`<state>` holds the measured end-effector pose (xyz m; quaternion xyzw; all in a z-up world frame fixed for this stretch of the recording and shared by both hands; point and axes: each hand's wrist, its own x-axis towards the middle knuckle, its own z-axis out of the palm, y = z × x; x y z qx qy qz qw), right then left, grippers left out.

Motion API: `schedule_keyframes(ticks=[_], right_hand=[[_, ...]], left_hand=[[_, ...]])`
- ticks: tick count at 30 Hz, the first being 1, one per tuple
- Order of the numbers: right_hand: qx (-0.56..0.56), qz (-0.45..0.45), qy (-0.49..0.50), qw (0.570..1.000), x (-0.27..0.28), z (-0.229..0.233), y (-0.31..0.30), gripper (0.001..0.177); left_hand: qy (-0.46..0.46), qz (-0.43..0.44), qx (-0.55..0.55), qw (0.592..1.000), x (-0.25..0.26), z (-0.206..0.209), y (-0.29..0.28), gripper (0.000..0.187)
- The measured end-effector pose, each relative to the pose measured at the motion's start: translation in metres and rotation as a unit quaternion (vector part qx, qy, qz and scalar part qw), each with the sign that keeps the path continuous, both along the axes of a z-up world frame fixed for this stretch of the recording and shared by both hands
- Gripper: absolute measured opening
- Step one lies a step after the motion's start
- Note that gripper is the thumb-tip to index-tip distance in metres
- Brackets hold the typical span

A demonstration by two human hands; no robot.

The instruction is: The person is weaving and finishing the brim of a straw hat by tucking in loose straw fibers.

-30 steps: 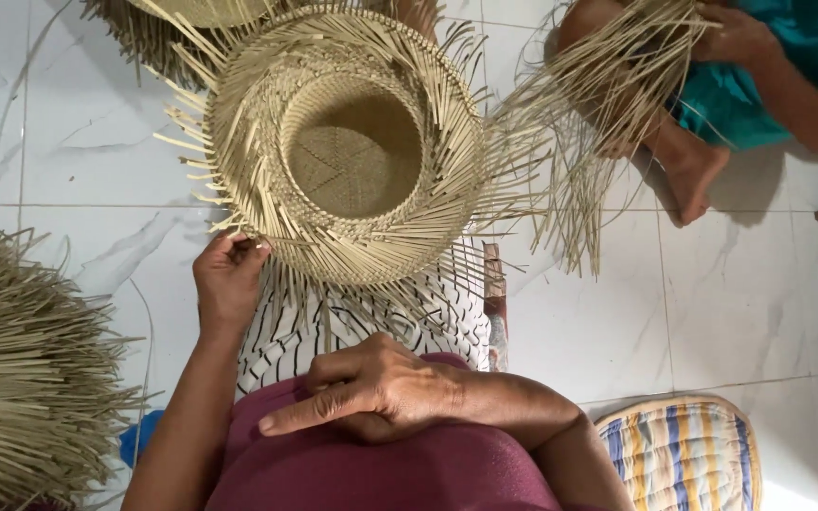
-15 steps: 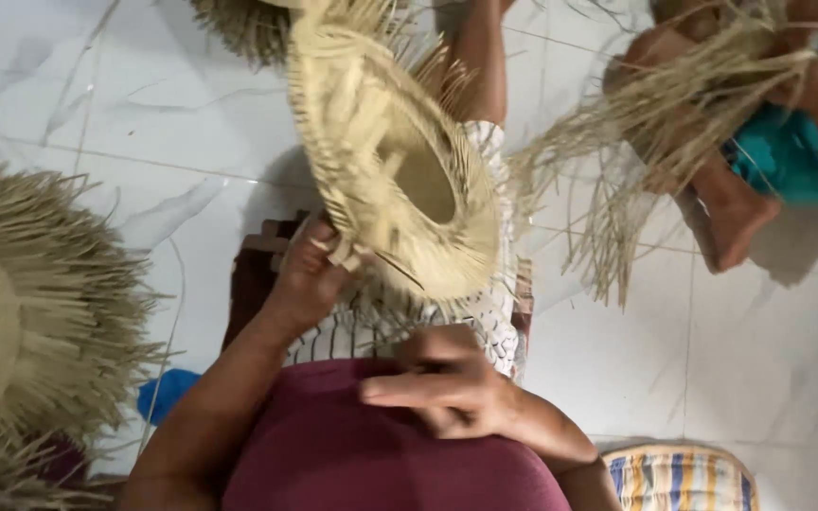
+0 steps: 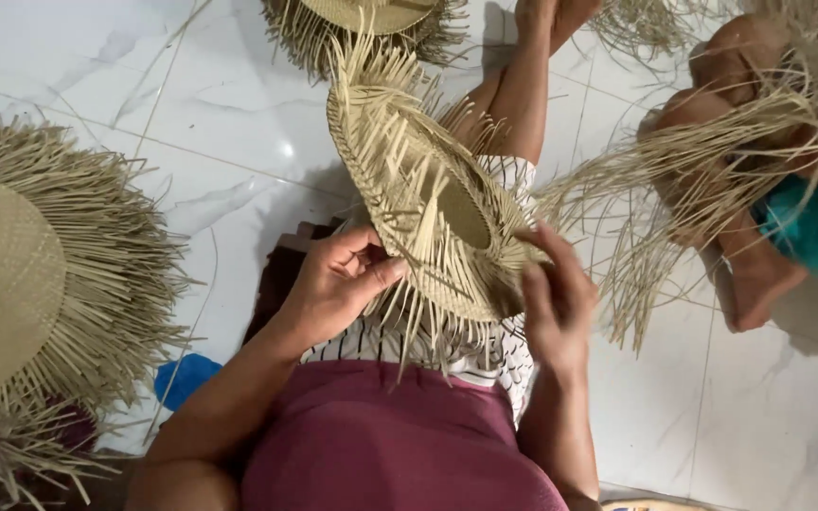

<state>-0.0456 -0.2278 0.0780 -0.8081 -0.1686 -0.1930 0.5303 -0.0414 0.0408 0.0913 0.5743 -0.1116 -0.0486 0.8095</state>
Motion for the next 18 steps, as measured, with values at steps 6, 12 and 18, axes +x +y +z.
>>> schedule_keyframes(ticks=[6,12,18], right_hand=[[-0.139,0.021,0.141,0.980,-0.018,0.012,0.021,0.029],[-0.224,-0.149,0.271,0.924,-0.045,-0.023,0.032,0.025],[-0.129,-0.246,0.252,0.927,-0.029,0.012,0.020,0.028]], left_hand=[[-0.025,0.025,0.009,0.999,0.004,-0.026,-0.002,0.014],[-0.018,0.016,0.014,1.000,-0.005,-0.015,-0.006,0.020],[-0.036,0.003,0.062,0.997,-0.015,0.003,-0.008,0.021]])
